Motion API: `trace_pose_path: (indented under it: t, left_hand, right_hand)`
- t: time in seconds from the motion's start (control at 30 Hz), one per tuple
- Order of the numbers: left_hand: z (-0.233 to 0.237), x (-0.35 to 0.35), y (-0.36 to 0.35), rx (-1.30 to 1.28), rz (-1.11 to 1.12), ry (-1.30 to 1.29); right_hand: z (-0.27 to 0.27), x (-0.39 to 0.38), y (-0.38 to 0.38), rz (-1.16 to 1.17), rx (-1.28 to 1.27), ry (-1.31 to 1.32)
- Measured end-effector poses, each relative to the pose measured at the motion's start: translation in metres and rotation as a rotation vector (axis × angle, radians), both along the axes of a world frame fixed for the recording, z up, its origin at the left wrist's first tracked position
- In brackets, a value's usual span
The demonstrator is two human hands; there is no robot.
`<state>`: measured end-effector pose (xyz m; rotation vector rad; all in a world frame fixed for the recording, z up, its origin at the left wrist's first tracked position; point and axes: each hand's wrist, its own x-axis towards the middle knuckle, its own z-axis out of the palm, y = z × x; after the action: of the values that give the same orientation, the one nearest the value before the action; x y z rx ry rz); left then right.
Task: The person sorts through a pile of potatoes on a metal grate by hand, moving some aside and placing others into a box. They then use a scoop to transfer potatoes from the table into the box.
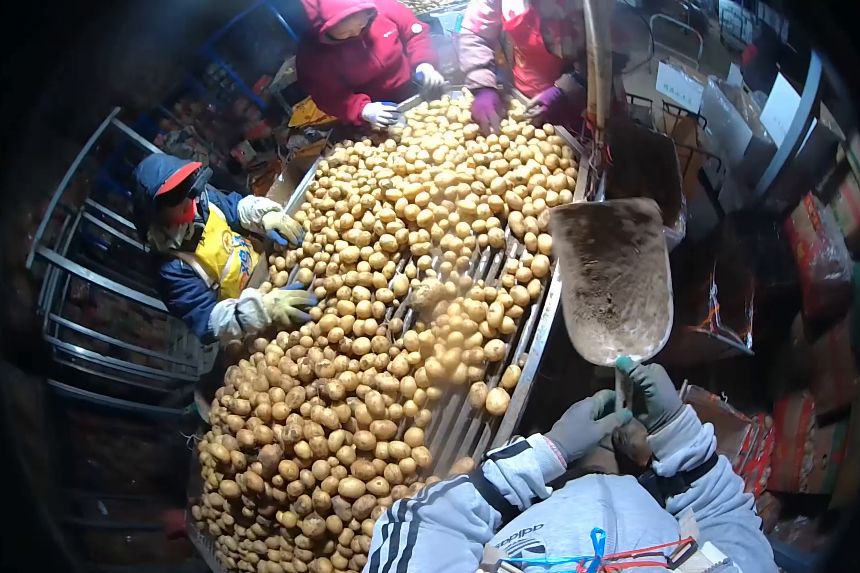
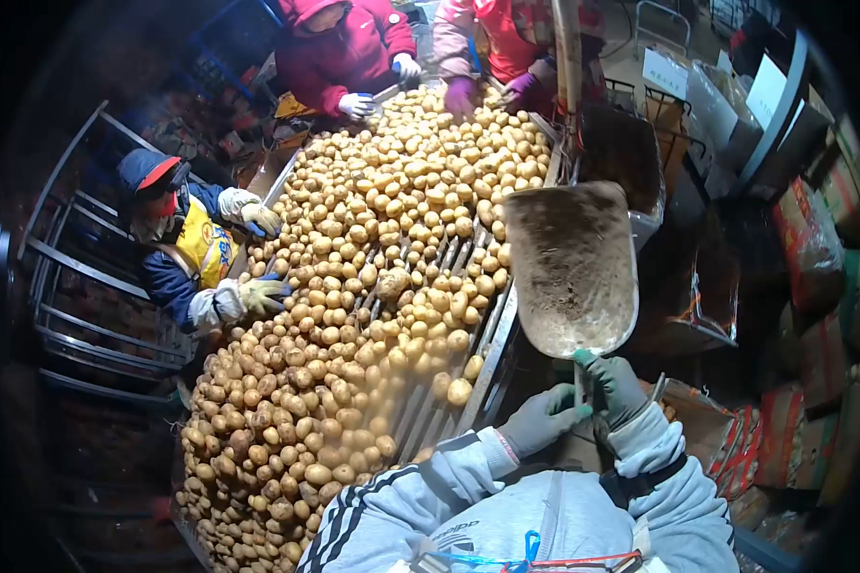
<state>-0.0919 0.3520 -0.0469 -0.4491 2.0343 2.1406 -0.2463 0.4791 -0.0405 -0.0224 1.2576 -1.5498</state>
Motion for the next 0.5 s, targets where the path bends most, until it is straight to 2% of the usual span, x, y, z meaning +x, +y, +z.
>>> trace_pose_path:
  t: [0.07,0.1,0.17,0.23,0.3,0.37,0.5]
  left_hand:
    - [-0.02,0.002,-0.019,-0.048,-0.074,0.044]
    - [-0.013,0.004,-0.035,-0.179,-0.08,0.022]
    - [0.008,0.012,-0.077,-0.296,0.054,0.181]
    - [-0.015,0.018,-0.124,-0.318,0.232,0.194]
    - [-0.019,0.028,-0.173,-0.452,0.433,0.127]
    - [-0.018,0.035,-0.216,-0.655,0.581,0.125]
    - [-0.02,0.033,-0.274,-0.975,0.644,0.002]
  right_hand:
    - [0.053,-0.003,-0.027,-0.084,0.039,0.007]
    - [0.048,-0.021,-0.03,-0.038,0.078,0.146]
    - [0.045,-0.055,-0.039,0.066,0.174,0.438]
    - [0.068,-0.08,-0.054,-0.033,0.288,0.417]
    - [0.069,-0.109,-0.059,0.061,0.211,0.521]
    - [0.055,-0.146,-0.066,0.141,0.265,0.696]
    - [0.111,-0.151,-0.109,0.238,0.441,0.722]
